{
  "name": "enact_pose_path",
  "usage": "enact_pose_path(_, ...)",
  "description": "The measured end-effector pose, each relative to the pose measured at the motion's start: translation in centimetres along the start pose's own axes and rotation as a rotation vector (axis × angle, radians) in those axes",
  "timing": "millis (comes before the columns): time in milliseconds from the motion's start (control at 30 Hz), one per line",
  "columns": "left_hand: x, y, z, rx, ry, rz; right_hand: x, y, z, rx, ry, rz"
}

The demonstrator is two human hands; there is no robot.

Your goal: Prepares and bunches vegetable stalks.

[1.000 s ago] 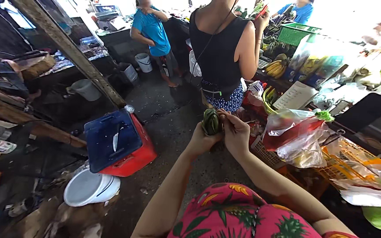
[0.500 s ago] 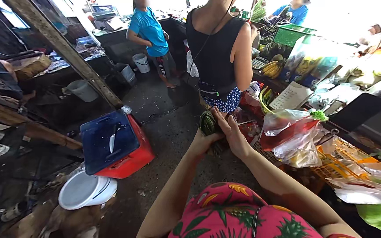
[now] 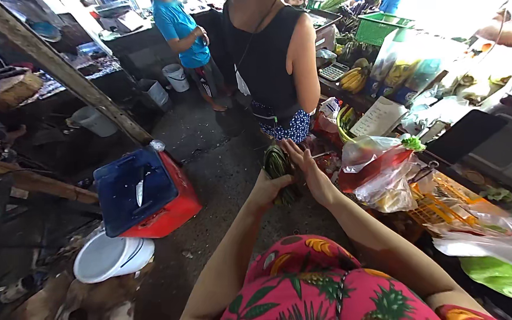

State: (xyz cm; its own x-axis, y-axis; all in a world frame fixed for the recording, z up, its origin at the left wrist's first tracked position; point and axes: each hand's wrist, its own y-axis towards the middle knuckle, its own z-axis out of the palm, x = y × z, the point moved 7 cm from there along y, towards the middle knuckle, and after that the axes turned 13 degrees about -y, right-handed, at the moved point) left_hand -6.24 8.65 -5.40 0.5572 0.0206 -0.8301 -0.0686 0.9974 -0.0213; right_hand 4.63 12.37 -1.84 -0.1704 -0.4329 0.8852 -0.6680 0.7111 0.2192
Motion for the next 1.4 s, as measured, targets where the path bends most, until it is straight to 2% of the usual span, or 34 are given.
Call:
enact_pose_path(133, 0.3, 1.6, 1.3, 0.133, 0.151, 0.074, 1.9, 1.4, -5.7, -0.175, -0.458, -0.239)
enact_pose_path(267, 0.7, 2.6, 4.1, 0.356, 0.256, 0.072, 4.2, 3.5, -8.9, -0.091, -0.899, -0.45)
enact_pose_path(367, 1.1, 3.2, 5.3, 0.309, 0.239, 0.052, 4.2, 3.9, -10.6, -0.114, -0.993, -0.565)
enact_pose_path(433, 1.0, 3.9, 5.5, 0.238, 0.259, 0.075, 3.9, 3.4, -11.3, -0.13, -1.004, -0.56)
enact_pose_path(633, 1.8, 5.0, 7.0, 0.16, 0.311, 0.126, 2.3, 1.2, -12.2, -0.297, -0.872, -0.406)
enact_pose_path(800, 4.0, 5.7, 7.6, 0.074, 0.373, 0.077, -0.6, -0.2, -13.5, -0.37, -0.816, -0.321)
enact_pose_path(867, 4.1, 6.6, 6.6, -0.087, 0.321, 0.033, -1.1, -0.8, -14.8, -0.419, -0.812, -0.316)
enact_pose_path(967, 3.4, 7.3, 0.7, -0.444, 0.252, 0.031, -1.7, -2.7, -17.0, -0.454, -0.805, -0.279)
enact_pose_path(1033, 2.3, 7.0, -1.6, -0.495, 0.271, 0.053, -3.3, -3.7, -17.1, -0.257, -0.857, -0.169)
enact_pose_path(1067, 2.0, 6.7, -1.7, -0.484, 0.265, 0.067, -4.8, -4.1, -16.3, -0.056, -0.855, -0.042)
enact_pose_path(1133, 2.0, 6.1, -0.6, -0.433, 0.202, 0.087, -8.5, -4.7, -13.8, 0.341, -0.79, 0.225)
enact_pose_path(1167, 2.1, 6.0, 0.3, -0.392, 0.156, 0.093, -9.5, -4.8, -12.4, 0.411, -0.704, 0.251)
enact_pose_path(1300, 2.5, 5.6, 4.1, -0.221, -0.066, 0.113, -9.0, -4.5, -7.5, 0.317, -0.135, 0.114)
enact_pose_path(1400, 1.8, 5.1, 4.9, -0.205, -0.077, 0.135, -8.4, -4.1, -6.4, 0.28, 0.075, 0.178)
